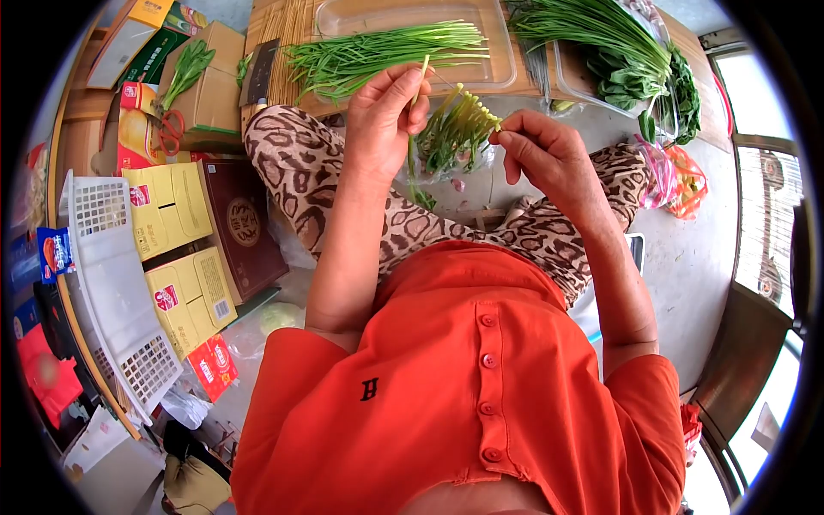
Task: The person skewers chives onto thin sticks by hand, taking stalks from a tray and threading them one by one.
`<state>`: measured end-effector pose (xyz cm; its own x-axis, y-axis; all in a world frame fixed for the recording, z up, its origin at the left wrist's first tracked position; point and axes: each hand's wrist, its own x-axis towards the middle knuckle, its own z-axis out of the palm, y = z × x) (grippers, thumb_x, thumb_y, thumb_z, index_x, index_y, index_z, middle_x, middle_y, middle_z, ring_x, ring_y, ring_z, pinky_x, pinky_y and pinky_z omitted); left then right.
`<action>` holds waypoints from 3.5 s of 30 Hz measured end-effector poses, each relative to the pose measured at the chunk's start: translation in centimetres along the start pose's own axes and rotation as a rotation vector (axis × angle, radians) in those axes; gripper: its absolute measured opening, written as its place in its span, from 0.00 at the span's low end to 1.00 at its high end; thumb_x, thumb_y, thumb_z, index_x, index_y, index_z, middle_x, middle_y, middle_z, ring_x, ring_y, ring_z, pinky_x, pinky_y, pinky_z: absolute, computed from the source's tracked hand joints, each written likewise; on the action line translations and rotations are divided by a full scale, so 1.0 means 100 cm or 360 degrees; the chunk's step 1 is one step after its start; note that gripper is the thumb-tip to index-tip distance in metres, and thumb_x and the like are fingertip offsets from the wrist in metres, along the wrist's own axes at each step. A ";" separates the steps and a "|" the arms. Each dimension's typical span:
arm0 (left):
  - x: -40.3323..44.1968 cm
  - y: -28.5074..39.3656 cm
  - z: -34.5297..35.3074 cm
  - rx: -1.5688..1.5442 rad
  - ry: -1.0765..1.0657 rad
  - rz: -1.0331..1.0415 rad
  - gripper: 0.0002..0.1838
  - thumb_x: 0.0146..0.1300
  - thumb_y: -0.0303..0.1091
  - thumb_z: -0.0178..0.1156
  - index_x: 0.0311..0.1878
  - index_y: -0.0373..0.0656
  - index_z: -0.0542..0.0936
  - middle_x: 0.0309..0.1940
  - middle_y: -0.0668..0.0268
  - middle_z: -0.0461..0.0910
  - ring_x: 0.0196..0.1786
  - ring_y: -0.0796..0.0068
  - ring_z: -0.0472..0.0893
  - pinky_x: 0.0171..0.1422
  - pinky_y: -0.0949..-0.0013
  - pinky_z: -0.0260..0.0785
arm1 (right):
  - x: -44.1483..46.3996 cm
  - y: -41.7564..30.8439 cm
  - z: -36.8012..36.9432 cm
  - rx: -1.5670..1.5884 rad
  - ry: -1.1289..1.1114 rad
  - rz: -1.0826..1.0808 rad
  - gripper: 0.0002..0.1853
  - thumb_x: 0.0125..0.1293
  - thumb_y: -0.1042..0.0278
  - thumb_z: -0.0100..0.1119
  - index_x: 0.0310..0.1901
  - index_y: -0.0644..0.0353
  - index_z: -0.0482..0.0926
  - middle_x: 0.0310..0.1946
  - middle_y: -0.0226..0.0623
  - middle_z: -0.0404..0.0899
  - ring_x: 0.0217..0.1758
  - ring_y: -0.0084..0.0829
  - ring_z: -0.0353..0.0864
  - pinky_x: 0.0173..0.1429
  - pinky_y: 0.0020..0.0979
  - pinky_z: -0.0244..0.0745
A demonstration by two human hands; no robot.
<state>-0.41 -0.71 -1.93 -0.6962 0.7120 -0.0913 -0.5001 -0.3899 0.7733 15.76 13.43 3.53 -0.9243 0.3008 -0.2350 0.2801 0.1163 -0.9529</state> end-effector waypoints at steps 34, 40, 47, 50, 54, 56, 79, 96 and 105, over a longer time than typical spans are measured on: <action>0.000 0.002 -0.005 0.0252 0.0009 0.0087 0.07 0.63 0.31 0.62 0.40 0.38 0.82 0.29 0.70 0.79 0.21 0.87 0.67 0.22 0.83 0.55 | -0.002 0.001 0.000 -0.0027 -0.0017 -0.0003 0.08 0.69 0.70 0.52 0.34 0.64 0.76 0.17 0.26 0.73 0.22 0.14 0.69 0.28 0.20 0.61; -0.001 0.006 -0.009 0.0332 -0.0070 0.0084 0.08 0.63 0.31 0.62 0.41 0.38 0.82 0.29 0.70 0.79 0.22 0.87 0.67 0.24 0.82 0.55 | -0.003 0.000 0.000 -0.0011 -0.0021 0.0006 0.08 0.69 0.70 0.52 0.34 0.63 0.76 0.16 0.26 0.72 0.22 0.14 0.68 0.28 0.21 0.61; -0.001 0.010 -0.007 0.0366 -0.0093 0.0052 0.08 0.61 0.32 0.64 0.39 0.38 0.83 0.27 0.70 0.78 0.22 0.87 0.68 0.22 0.84 0.56 | -0.004 0.001 -0.001 -0.0009 -0.0027 -0.0010 0.08 0.69 0.69 0.52 0.33 0.63 0.76 0.17 0.25 0.72 0.21 0.13 0.66 0.27 0.20 0.59; 0.000 0.010 -0.008 0.0396 -0.0111 0.0046 0.08 0.61 0.32 0.64 0.39 0.38 0.83 0.26 0.70 0.79 0.22 0.87 0.69 0.22 0.83 0.56 | -0.003 0.010 -0.002 0.0094 -0.0104 -0.0007 0.08 0.71 0.67 0.50 0.39 0.60 0.77 0.17 0.23 0.71 0.18 0.09 0.57 0.22 0.16 0.50; 0.000 0.011 -0.009 0.0468 -0.0156 0.0012 0.09 0.63 0.31 0.61 0.42 0.36 0.82 0.29 0.70 0.79 0.24 0.86 0.69 0.25 0.82 0.55 | -0.003 0.014 -0.005 0.0245 -0.0141 0.0051 0.09 0.72 0.66 0.49 0.40 0.60 0.78 0.17 0.23 0.71 0.16 0.09 0.56 0.21 0.15 0.49; 0.001 0.011 -0.009 0.0477 -0.0198 0.0000 0.09 0.63 0.31 0.61 0.42 0.36 0.82 0.28 0.70 0.78 0.24 0.86 0.69 0.25 0.82 0.55 | -0.004 0.014 -0.006 0.0294 -0.0157 0.0077 0.09 0.72 0.66 0.49 0.40 0.60 0.78 0.17 0.24 0.71 0.15 0.08 0.55 0.20 0.15 0.47; 0.049 -0.014 -0.007 0.1163 -0.0401 -0.0079 0.10 0.62 0.28 0.61 0.47 0.38 0.81 0.42 0.67 0.82 0.42 0.81 0.79 0.48 0.77 0.70 | -0.005 0.045 -0.026 0.0490 0.0023 0.0199 0.10 0.72 0.65 0.49 0.40 0.61 0.78 0.17 0.24 0.71 0.14 0.09 0.54 0.18 0.16 0.45; 0.176 -0.127 -0.037 0.3224 -0.0507 0.0757 0.13 0.52 0.26 0.62 0.43 0.43 0.80 0.43 0.56 0.76 0.49 0.55 0.77 0.50 0.56 0.71 | -0.046 0.099 -0.064 0.0887 0.0358 0.0360 0.10 0.72 0.65 0.49 0.41 0.62 0.77 0.17 0.27 0.72 0.11 0.11 0.52 0.15 0.16 0.44; 0.178 -0.121 -0.032 0.3425 -0.0703 0.0667 0.10 0.51 0.30 0.63 0.38 0.42 0.81 0.39 0.57 0.79 0.46 0.56 0.78 0.48 0.55 0.70 | -0.032 0.094 -0.064 0.0877 0.0301 0.0359 0.10 0.72 0.64 0.49 0.42 0.61 0.77 0.17 0.26 0.71 0.12 0.11 0.53 0.16 0.16 0.45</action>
<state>-8.44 14.83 -14.94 -0.3025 0.9501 0.0763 0.9528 0.2994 0.0503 22.99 19.62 -3.48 -0.7819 0.4293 -0.4520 0.2415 -0.4599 -0.8545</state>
